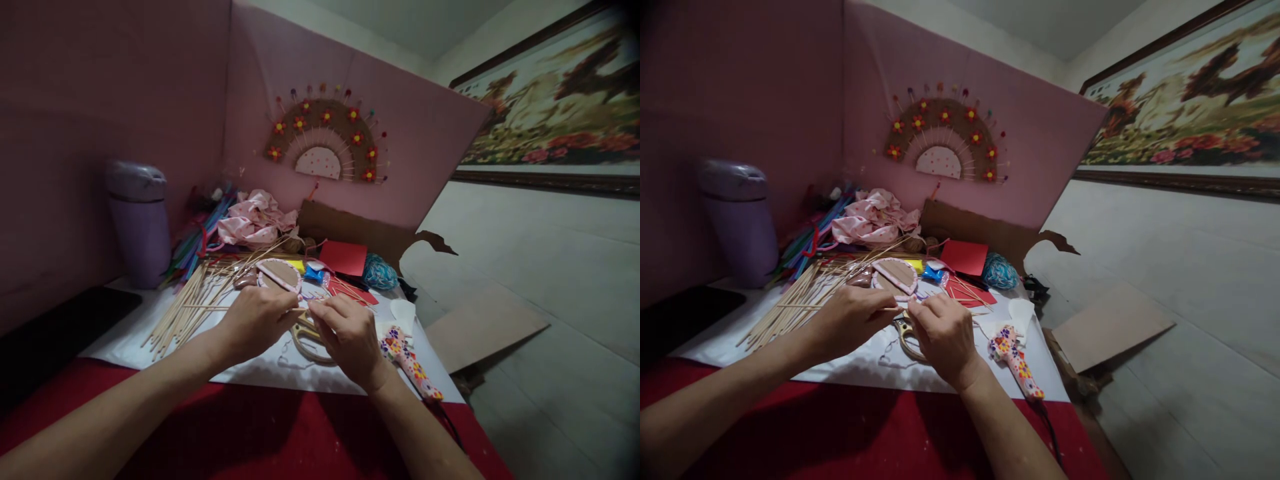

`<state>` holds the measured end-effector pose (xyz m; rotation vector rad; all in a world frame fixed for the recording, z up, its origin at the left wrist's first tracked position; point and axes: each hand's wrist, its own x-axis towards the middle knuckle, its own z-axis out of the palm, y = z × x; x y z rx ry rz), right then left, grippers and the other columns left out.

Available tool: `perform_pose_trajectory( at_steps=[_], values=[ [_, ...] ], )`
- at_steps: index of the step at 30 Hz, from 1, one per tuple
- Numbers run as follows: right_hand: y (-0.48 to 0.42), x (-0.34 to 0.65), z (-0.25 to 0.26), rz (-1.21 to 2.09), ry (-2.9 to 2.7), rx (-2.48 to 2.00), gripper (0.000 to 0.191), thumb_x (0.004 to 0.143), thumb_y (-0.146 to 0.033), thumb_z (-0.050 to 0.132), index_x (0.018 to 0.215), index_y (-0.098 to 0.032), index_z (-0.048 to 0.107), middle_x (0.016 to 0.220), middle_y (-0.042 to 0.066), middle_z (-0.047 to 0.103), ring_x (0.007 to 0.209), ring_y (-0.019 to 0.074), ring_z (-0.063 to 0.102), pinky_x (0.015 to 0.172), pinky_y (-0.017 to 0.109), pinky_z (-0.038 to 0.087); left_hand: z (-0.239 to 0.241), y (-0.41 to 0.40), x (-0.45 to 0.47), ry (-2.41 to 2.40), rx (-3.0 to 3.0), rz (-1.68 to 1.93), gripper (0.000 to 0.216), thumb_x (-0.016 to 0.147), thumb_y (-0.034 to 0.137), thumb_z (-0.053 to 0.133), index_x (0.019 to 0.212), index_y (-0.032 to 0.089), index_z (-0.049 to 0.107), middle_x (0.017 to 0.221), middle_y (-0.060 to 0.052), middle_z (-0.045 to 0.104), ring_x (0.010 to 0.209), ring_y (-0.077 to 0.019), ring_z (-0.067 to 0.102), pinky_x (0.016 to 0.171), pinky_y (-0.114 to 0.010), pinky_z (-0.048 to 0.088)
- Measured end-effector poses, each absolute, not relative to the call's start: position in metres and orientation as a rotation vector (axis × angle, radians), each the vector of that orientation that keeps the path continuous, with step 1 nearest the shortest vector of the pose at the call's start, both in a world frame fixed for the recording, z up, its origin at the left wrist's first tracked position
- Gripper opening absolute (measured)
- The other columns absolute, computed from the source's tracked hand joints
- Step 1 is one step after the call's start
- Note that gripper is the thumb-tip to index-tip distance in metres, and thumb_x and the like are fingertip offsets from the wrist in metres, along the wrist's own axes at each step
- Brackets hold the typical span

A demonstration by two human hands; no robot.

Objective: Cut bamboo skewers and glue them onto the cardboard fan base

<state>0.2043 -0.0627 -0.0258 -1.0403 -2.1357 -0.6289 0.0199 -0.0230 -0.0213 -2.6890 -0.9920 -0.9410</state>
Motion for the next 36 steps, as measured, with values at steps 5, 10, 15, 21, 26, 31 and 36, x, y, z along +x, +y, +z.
perform_pose_trajectory(
  at_steps=[5,10,15,21,26,31,36],
  values=[
    [-0.065,0.201,-0.027,-0.534,-2.118,-1.083,0.021,0.089,-0.022,0.049,0.09,-0.015,0.068,0.071,0.006,0.065,0.068,0.0149,0.056,0.061,0.025,0.04,-0.019,-0.023,0.022,-1.088,-2.685,-0.869,0.025,0.084,0.028,0.046,0.065,0.016,0.059,0.056,-0.003,0.06,0.051,-0.0126,0.051,0.052,-0.025,0.026],
    [-0.066,0.197,-0.031,-0.454,-2.112,-1.149,0.021,0.088,-0.022,0.049,0.091,-0.015,0.068,0.074,0.006,0.064,0.07,0.0152,0.056,0.063,0.025,0.038,-0.016,-0.026,0.024,-1.216,-2.67,-0.766,0.029,0.083,0.032,0.046,0.064,0.017,0.062,0.058,-0.005,0.063,0.055,-0.0157,0.055,0.052,-0.026,0.027],
    [-0.067,0.192,-0.033,-0.472,-2.117,-1.251,0.023,0.09,-0.023,0.046,0.083,-0.016,0.068,0.069,0.005,0.062,0.068,0.0151,0.054,0.062,0.025,0.035,-0.015,-0.029,0.025,-1.36,-2.636,-0.65,0.032,0.083,0.032,0.044,0.064,0.017,0.065,0.062,-0.008,0.065,0.059,-0.0191,0.059,0.054,-0.028,0.03],
    [-0.069,0.185,-0.036,-0.618,-2.115,-1.373,0.022,0.086,-0.023,0.05,0.07,-0.018,0.064,0.064,0.004,0.06,0.063,0.0155,0.053,0.056,0.027,0.03,-0.019,-0.035,0.031,-1.427,-2.597,-0.527,0.031,0.083,0.027,0.039,0.074,0.015,0.067,0.068,-0.011,0.066,0.06,-0.02,0.059,0.054,-0.028,0.031],
    [-0.063,0.196,-0.031,-0.251,-2.149,-1.258,0.018,0.086,-0.021,0.051,0.079,-0.017,0.067,0.07,0.004,0.065,0.066,0.0152,0.056,0.06,0.026,0.035,-0.014,-0.026,0.026,-1.399,-2.793,-0.68,0.03,0.081,0.031,0.044,0.061,0.016,0.06,0.056,-0.004,0.056,0.053,-0.0133,0.047,0.051,-0.026,0.024],
    [-0.059,0.209,-0.023,0.333,-2.018,-1.039,0.013,0.081,-0.022,0.059,0.076,-0.016,0.069,0.066,0.004,0.064,0.06,0.0137,0.055,0.058,0.025,0.04,-0.006,-0.019,0.017,-1.277,-3.247,-0.946,0.03,0.077,0.033,0.05,0.053,0.015,0.048,0.049,0.005,0.036,0.048,-0.0072,0.03,0.047,-0.022,0.021],
    [-0.059,0.209,-0.024,0.745,-1.758,-0.92,0.01,0.075,-0.025,0.065,0.069,-0.016,0.067,0.059,0.0,0.059,0.052,0.0112,0.05,0.049,0.023,0.039,0.001,-0.023,0.017,-1.261,-3.63,-1.196,0.029,0.074,0.035,0.054,0.055,0.015,0.046,0.05,0.007,0.03,0.048,-0.0058,0.025,0.044,-0.02,0.02]
  ],
)
